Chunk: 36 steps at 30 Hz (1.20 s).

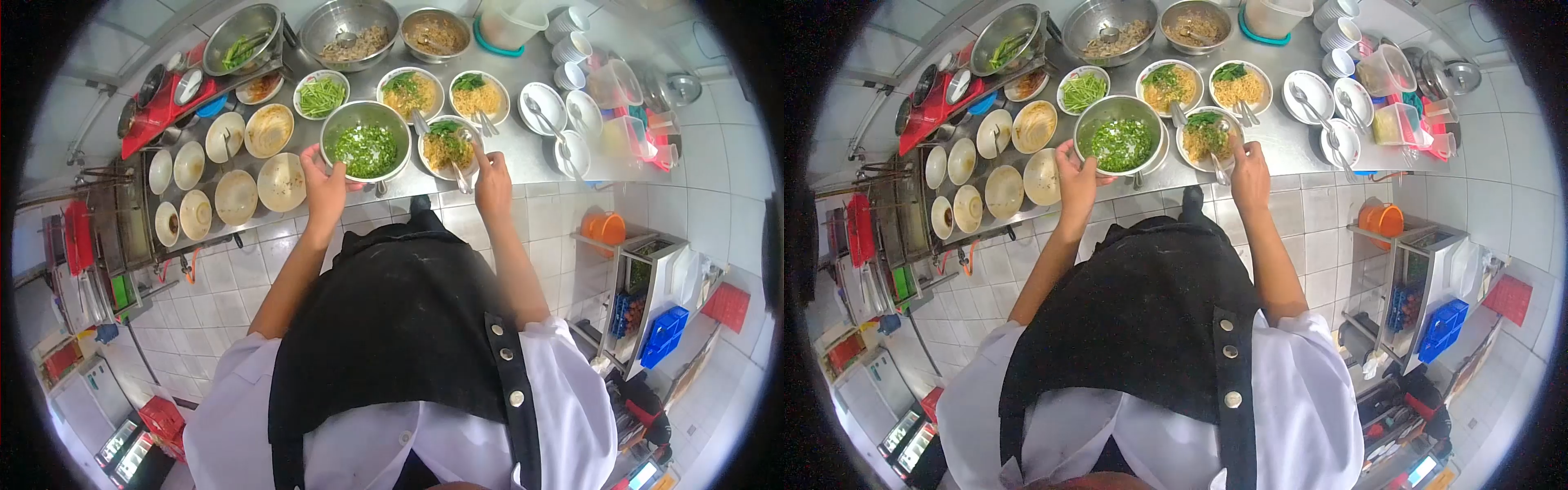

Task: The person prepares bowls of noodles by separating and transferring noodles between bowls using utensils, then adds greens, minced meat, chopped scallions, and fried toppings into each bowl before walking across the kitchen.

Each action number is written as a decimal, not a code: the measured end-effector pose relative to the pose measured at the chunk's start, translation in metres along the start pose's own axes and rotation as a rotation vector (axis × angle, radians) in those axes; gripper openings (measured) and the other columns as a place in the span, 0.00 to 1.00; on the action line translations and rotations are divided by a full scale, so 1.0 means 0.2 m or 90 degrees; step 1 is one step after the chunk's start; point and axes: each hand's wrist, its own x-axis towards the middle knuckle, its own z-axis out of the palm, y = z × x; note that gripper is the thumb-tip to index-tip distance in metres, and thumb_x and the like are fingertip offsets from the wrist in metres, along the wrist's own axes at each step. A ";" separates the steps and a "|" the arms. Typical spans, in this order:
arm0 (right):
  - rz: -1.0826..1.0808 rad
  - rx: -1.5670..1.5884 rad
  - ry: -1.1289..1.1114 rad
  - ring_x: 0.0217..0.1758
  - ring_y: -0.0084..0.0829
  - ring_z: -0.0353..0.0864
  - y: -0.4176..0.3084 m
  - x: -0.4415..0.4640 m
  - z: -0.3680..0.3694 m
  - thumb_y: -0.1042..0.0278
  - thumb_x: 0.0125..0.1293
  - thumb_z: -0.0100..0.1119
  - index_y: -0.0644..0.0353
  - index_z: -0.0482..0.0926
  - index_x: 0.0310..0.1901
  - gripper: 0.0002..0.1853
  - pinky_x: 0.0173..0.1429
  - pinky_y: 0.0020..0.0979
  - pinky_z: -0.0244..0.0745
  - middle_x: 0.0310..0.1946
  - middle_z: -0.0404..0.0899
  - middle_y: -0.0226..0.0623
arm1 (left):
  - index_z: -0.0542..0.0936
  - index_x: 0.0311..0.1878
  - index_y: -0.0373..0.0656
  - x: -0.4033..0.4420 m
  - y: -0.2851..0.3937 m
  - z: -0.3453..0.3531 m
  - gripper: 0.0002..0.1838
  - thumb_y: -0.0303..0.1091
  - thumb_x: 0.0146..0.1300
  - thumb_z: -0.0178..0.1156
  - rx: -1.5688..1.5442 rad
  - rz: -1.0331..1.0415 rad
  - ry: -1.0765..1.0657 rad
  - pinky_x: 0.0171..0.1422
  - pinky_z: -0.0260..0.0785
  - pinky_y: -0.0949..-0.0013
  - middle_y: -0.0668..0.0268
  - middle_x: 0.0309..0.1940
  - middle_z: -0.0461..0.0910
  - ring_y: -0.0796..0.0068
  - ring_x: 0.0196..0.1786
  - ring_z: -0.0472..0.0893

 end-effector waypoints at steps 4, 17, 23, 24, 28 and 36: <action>0.051 0.204 0.024 0.43 0.42 0.84 -0.09 0.06 -0.08 0.81 0.75 0.55 0.53 0.84 0.67 0.23 0.53 0.38 0.80 0.40 0.81 0.43 | 0.52 0.72 0.41 0.03 -0.04 0.11 0.29 0.17 0.72 0.51 -0.017 -0.001 -0.041 0.39 0.93 0.65 0.44 0.73 0.69 0.53 0.53 0.89; -0.114 0.092 -0.011 0.49 0.54 0.87 0.29 1.01 -0.62 0.65 0.74 0.63 0.62 0.89 0.50 0.12 0.56 0.46 0.80 0.44 0.87 0.52 | 0.55 0.70 0.39 0.60 -0.07 1.51 0.27 0.16 0.72 0.52 0.002 0.072 -0.151 0.38 0.94 0.59 0.44 0.67 0.69 0.49 0.55 0.88; -0.055 0.107 0.033 0.52 0.52 0.88 0.85 1.77 -0.73 0.63 0.75 0.63 0.60 0.89 0.49 0.12 0.58 0.48 0.81 0.46 0.88 0.52 | 0.58 0.69 0.37 0.96 -0.17 1.98 0.25 0.17 0.72 0.54 0.061 0.019 -0.068 0.38 0.93 0.58 0.42 0.65 0.74 0.47 0.51 0.89; -0.078 0.109 0.037 0.52 0.52 0.87 0.90 1.84 -0.73 0.63 0.75 0.63 0.60 0.89 0.50 0.12 0.58 0.48 0.81 0.46 0.88 0.52 | 0.58 0.69 0.37 0.99 -0.19 2.02 0.25 0.17 0.72 0.54 0.074 0.007 -0.050 0.38 0.93 0.58 0.42 0.64 0.74 0.47 0.50 0.90; -0.233 0.105 0.056 0.47 0.50 0.87 0.98 2.15 -0.61 0.66 0.75 0.63 0.58 0.89 0.51 0.10 0.53 0.46 0.82 0.44 0.87 0.48 | 0.60 0.68 0.37 1.10 -0.24 2.12 0.26 0.18 0.71 0.56 0.179 -0.020 0.005 0.37 0.92 0.58 0.42 0.59 0.80 0.48 0.44 0.91; -0.259 -0.247 -0.404 0.62 0.48 0.88 1.01 2.78 0.06 0.67 0.69 0.63 0.54 0.90 0.54 0.14 0.63 0.45 0.84 0.57 0.89 0.45 | 0.65 0.73 0.33 1.30 -0.39 2.13 0.30 0.22 0.69 0.60 0.498 -0.057 -0.060 0.60 0.83 0.48 0.38 0.65 0.79 0.42 0.56 0.87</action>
